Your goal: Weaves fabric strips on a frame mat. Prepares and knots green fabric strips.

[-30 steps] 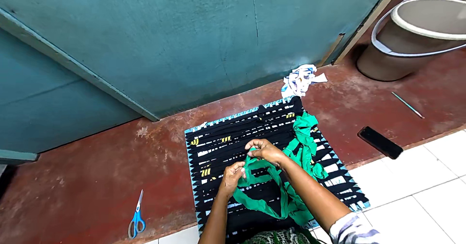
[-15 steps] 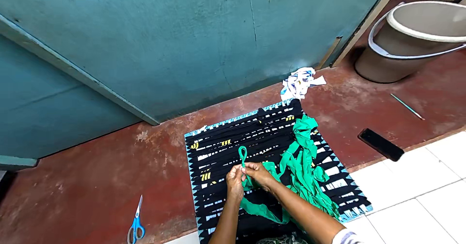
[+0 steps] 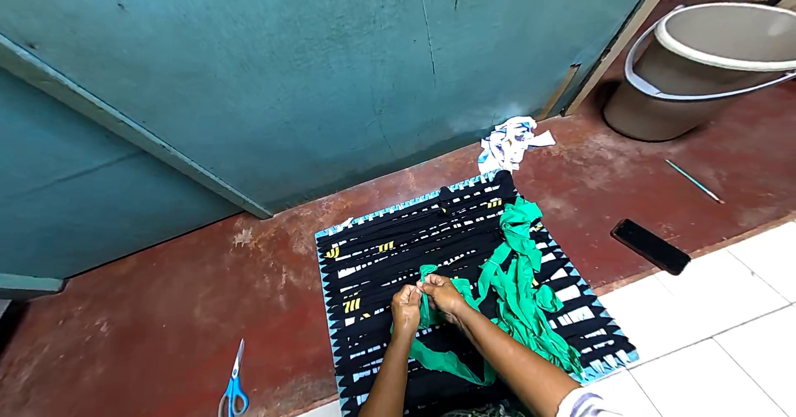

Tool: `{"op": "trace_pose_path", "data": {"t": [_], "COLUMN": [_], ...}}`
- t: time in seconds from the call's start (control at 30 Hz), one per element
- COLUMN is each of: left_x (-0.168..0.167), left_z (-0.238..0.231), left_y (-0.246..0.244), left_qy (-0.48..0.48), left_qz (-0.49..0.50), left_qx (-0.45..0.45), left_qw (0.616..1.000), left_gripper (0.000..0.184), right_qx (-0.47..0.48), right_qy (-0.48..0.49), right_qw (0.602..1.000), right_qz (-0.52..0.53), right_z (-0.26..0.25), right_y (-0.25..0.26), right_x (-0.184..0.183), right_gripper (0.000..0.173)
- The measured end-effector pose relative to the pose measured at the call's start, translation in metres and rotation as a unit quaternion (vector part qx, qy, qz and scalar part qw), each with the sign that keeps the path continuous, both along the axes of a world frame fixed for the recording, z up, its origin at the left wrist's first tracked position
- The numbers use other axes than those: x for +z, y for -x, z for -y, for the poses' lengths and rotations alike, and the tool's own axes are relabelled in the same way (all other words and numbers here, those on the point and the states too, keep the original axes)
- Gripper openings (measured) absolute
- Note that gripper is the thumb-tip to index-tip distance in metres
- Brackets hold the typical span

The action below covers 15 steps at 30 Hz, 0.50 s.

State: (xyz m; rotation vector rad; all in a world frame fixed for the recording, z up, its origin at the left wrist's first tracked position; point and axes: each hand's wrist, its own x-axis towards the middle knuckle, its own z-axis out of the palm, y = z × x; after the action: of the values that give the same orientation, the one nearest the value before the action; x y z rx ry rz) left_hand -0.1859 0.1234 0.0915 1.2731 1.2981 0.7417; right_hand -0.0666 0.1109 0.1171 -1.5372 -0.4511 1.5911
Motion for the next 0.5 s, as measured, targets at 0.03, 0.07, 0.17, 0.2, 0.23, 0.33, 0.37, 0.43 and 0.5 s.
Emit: {"op": "trace_pose_path", "data": {"t": [0.03, 0.07, 0.17, 0.2, 0.23, 0.33, 0.37, 0.43, 0.5], "left_x": [0.0, 0.001, 0.001, 0.001, 0.001, 0.005, 0.005, 0.008, 0.013], "left_z": [0.001, 0.002, 0.004, 0.006, 0.007, 0.008, 0.007, 0.006, 0.005], "left_y": [0.0, 0.0, 0.004, 0.006, 0.007, 0.009, 0.01, 0.01, 0.011], "left_qy": [-0.004, -0.008, -0.03, -0.039, -0.048, -0.059, -0.059, -0.062, -0.065], "left_qz": [-0.012, -0.025, -0.068, -0.079, -0.087, -0.092, -0.087, -0.084, -0.08], "left_qx": [-0.007, -0.015, -0.056, -0.068, -0.077, -0.083, -0.079, -0.068, -0.072], "left_qw": [1.0, 1.0, 0.996, 0.994, 0.992, 0.991, 0.991, 0.992, 0.992], "left_gripper": [0.02, 0.02, 0.02, 0.021, 0.021, 0.021, 0.021, 0.021, 0.02], "right_qx": [0.004, 0.005, -0.001, -0.004, -0.006, 0.026, 0.051, 0.121, 0.166], "right_qy": [0.013, 0.027, 0.061, 0.063, 0.061, 0.025, 0.0, -0.051, -0.084], "right_qw": [1.0, 0.999, 0.995, 0.994, 0.994, 0.998, 0.998, 0.991, 0.982], "right_qz": [-0.018, -0.038, -0.082, -0.087, -0.087, -0.053, -0.029, 0.013, 0.027], "right_z": [-0.001, -0.002, -0.003, -0.002, -0.001, 0.003, 0.003, 0.001, 0.0], "right_y": [-0.001, -0.002, -0.004, -0.003, -0.003, -0.002, -0.004, -0.013, -0.021], "right_x": [0.0, 0.0, 0.0, -0.001, 0.0, 0.002, 0.001, 0.0, 0.001], "right_gripper": [0.011, 0.011, 0.008, 0.008, 0.008, 0.01, 0.011, 0.01, 0.005]}}
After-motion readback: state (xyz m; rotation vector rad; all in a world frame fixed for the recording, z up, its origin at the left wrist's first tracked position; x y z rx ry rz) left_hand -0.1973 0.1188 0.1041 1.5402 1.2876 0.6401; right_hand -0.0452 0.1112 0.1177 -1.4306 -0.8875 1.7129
